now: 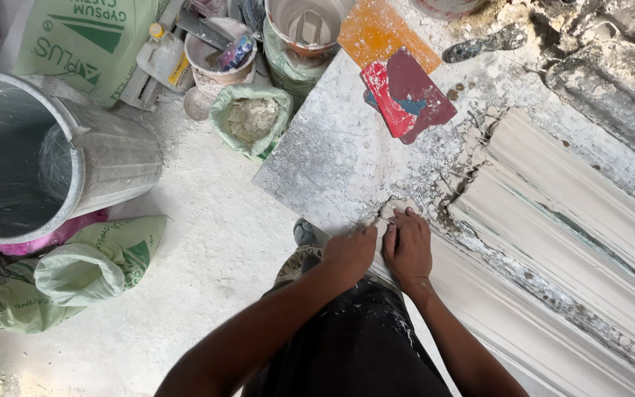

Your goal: The person uses a small knife to scrape excess plaster and mold seams from long decorative gypsum cornice moldings. They work along the fluted faces and edges of the pieces, repositioning the moldings and moving between several pieces laid on a plaster-covered work surface.

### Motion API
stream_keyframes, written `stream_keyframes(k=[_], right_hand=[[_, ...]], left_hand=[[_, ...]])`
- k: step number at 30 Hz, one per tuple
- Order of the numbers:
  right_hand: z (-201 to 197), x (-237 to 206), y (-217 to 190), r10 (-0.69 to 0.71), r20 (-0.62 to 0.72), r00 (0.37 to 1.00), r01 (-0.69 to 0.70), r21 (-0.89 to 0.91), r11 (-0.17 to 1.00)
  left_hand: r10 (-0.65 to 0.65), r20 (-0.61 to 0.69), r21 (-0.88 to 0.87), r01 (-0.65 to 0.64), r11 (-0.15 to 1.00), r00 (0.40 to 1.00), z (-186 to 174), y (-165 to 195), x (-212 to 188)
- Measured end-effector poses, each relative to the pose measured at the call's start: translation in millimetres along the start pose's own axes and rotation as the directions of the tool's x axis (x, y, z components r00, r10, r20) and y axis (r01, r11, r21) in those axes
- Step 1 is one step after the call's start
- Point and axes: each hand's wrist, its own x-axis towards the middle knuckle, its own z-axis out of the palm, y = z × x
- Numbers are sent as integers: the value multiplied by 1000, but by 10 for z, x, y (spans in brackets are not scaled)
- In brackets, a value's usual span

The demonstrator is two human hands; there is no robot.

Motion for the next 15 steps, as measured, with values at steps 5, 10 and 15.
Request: stream_keyframes(k=[5, 10, 15], right_hand=[[-53, -4, -32, 14, 2, 1000, -14, 1, 1000], [-129, 36, -44, 50, 15, 999, -50, 38, 998], [-126, 37, -53, 96, 3, 995, -97, 47, 994]], left_hand=[[65, 125, -19, -63, 998, 990, -229, -162, 157], [181, 12, 166, -181, 969, 983, -244, -216, -89], [341, -263, 320, -252, 913, 903, -165, -131, -249]])
